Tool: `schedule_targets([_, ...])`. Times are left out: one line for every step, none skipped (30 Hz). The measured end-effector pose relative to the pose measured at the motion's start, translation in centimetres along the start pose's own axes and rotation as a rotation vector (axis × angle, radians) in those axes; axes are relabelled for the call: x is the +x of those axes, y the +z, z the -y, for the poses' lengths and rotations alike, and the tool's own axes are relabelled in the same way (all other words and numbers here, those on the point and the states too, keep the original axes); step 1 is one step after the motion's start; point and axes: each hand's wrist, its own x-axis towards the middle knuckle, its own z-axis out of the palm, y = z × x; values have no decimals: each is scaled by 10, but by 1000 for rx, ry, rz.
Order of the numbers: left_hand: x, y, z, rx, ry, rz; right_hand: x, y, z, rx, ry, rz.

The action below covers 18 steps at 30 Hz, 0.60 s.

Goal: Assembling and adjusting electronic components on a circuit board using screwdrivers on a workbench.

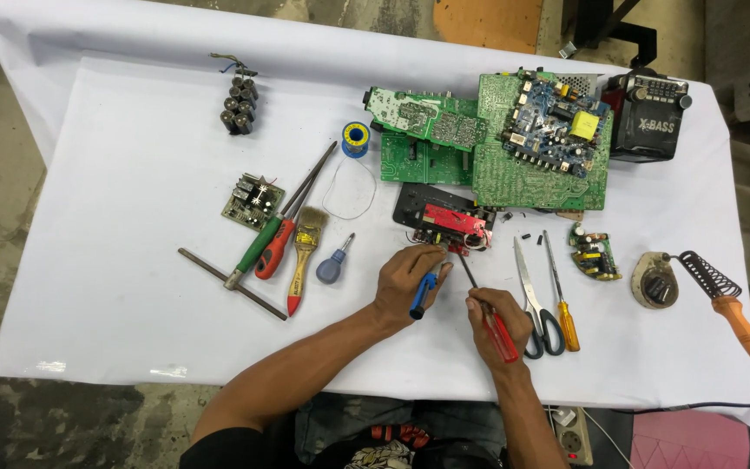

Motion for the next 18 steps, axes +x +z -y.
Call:
schedule_targets([0,0,0,-1,1,1,1,0,1,-1,0,-1])
schedule_targets([0,0,1,-9,4,7,0,0,2,-12,-5,-6])
schedule_targets([0,0,1,-16,6,13,0,0,3,-23,-10,-10])
schedule_targets([1,-1,1,-18,4,18,2,0,3,-24,-4,-11])
schedule_targets([1,-1,1,-10,8,23,3,0,3,-22,0,-12])
schedule_targets([1,-1,0,-4,12,27,3,-1,3,-23,4,-14])
schedule_targets([0,0,2,-9,10,32,3,0,3,-27,9,-16])
schedule_targets([0,1,3,-4,13,25,2,0,4,-21,1,-9])
schedule_targets([-1,2,4,0,15,19,2,1,5,-14,-8,-2])
schedule_targets([-2,2,4,-9,13,30,2,0,4,-21,5,-6])
schedule_targets([-3,3,5,7,22,32,2,0,2,-15,10,-17])
schedule_targets([-3,4,6,20,32,34,3,-1,1,-11,15,-29])
schedule_targets([-4,3,5,8,30,44,1,0,0,-20,27,-33])
schedule_targets([-3,4,5,22,32,43,1,1,-1,1,-5,-11])
schedule_targets([-3,4,5,36,35,42,0,2,-3,22,-37,11])
schedule_targets([-4,6,6,31,36,47,1,1,-2,18,-32,7])
schedule_targets([-5,6,6,32,32,39,1,-1,-1,16,-25,-5])
schedule_targets([-6,7,8,36,27,30,3,-1,0,16,-20,-16])
